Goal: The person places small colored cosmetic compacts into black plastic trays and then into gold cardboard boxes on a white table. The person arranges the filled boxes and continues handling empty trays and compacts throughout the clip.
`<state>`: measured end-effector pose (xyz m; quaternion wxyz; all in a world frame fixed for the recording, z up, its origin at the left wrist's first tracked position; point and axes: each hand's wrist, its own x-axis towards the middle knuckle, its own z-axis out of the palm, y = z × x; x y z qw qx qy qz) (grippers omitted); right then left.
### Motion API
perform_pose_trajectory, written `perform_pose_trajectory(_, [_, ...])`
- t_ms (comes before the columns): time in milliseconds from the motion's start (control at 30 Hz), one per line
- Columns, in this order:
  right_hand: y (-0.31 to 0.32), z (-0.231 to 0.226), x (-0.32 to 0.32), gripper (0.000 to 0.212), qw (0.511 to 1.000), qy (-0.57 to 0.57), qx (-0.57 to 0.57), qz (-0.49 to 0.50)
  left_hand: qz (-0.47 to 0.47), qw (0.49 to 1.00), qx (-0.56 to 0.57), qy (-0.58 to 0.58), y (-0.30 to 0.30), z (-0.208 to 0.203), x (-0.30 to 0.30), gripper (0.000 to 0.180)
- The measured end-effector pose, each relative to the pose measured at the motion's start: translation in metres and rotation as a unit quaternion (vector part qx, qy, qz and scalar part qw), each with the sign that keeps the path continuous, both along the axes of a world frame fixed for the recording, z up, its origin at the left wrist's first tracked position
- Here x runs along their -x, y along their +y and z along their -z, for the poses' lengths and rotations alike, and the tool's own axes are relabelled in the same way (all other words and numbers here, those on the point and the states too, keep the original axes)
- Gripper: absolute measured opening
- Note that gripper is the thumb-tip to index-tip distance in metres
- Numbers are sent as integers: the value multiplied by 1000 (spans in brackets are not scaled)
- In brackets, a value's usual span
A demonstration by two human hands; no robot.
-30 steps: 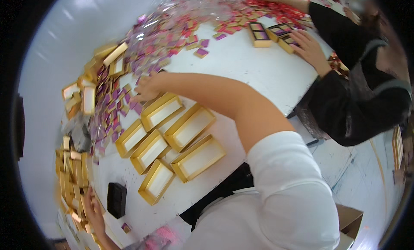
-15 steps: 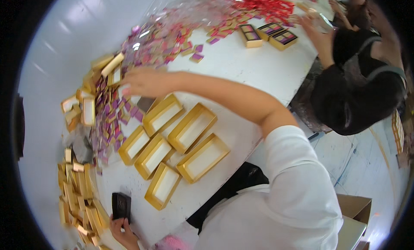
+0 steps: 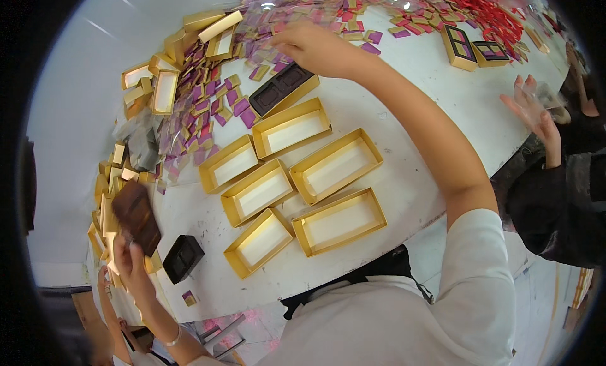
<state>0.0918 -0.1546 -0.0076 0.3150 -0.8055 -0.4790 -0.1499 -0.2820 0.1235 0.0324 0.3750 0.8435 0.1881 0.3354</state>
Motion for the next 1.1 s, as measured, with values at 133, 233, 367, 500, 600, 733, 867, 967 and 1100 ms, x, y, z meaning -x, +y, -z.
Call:
perform_pose_trajectory(133, [9,44,-44,24,985,163,-8,47,212,977,5,20,-49,-13,-113,9])
perform_pose_trajectory(233, [22,57,-40,24,942,325,-83,5,184,976,-117,22,-68,2,-177,18])
perform_pose_trajectory(367, [22,71,-35,23,947,300,-112,2,175,960,-206,71,-80,30,-238,23])
perform_pose_trajectory(500, [21,74,-28,23,979,178,-97,37,174,966,-172,79,-85,45,-265,24])
perform_pose_trajectory(600, [19,66,-25,24,974,213,-65,44,146,960,-235,47,-82,57,-281,24])
perform_pose_trajectory(733, [24,67,-17,27,980,184,-35,61,114,907,-403,47,-85,70,-293,21])
perform_pose_trajectory(867, [27,68,-5,28,984,156,-19,84,125,886,-438,92,-88,81,-293,18])
perform_pose_trajectory(967, [25,71,-10,29,981,174,-31,76,145,878,-448,93,-91,78,-294,18])
perform_pose_trajectory(1100, [22,56,-18,31,977,121,-143,104,171,889,-419,62,-76,58,-299,19])
